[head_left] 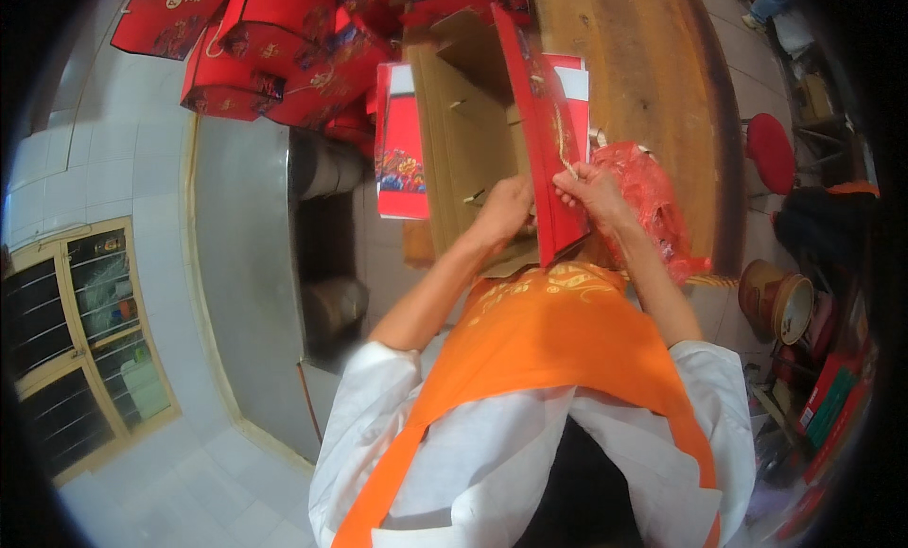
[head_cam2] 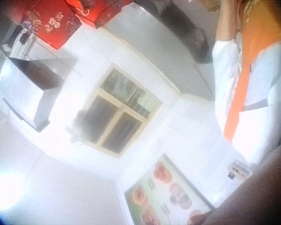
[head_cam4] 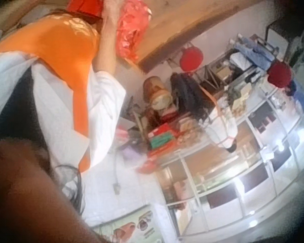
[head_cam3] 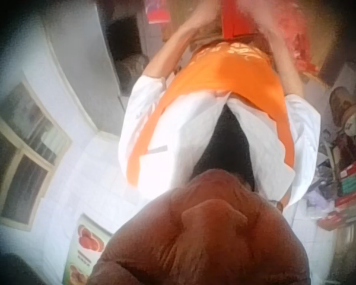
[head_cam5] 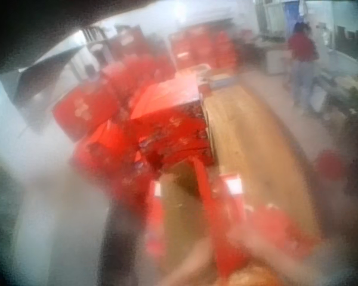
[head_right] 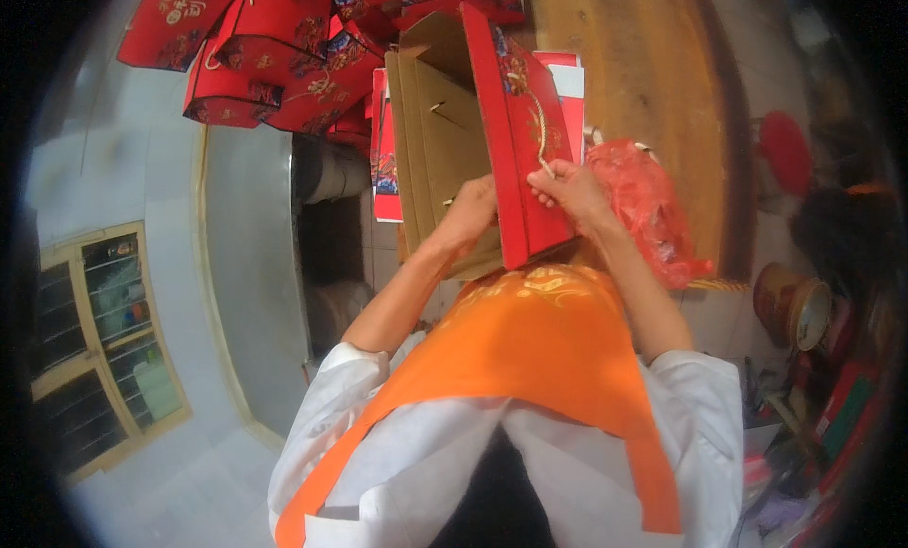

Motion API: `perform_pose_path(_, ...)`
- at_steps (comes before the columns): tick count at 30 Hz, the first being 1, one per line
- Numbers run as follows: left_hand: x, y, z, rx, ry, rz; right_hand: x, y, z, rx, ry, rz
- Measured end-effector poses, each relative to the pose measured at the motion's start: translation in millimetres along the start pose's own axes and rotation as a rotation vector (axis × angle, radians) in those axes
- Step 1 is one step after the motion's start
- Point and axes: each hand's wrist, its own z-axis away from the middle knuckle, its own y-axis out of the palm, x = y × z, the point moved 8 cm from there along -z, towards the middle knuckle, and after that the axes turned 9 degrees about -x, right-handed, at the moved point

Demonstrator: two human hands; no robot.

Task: The person assembles red decorative gift boxes by folding cardboard, inserting white foam inserts, and tying rope handles. The person stacks the completed boxes on a wooden table in a commercial kitchen.

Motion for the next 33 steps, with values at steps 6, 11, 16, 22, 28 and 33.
perform_pose_path(6,-16.5,16.7,-9.1,-0.023,0.463,-0.678,45.6,1.7,23.8,-0.2,-0.478,0.607)
perform_pose_path(11,-48.5,36.0,16.1,0.027,0.691,-1.358,54.6,-17.7,23.4,-0.248,-0.381,0.371)
perform_pose_path(16,-73.0,21.8,52.1,-0.262,1.036,-1.492,69.4,-11.2,53.0,-0.111,-0.352,0.167)
perform_pose_path(22,-32.8,-46.5,61.7,-0.478,0.701,-0.826,57.0,-4.2,85.5,-0.137,-0.358,0.336)
perform_pose_path(28,6.9,-44.7,53.6,-0.28,0.32,-0.725,54.5,-13.4,80.7,-0.091,-0.273,0.456)
perform_pose_path(33,-20.6,-44.1,69.9,-0.301,0.367,-0.724,91.7,-9.7,101.7,-0.15,-0.456,0.381)
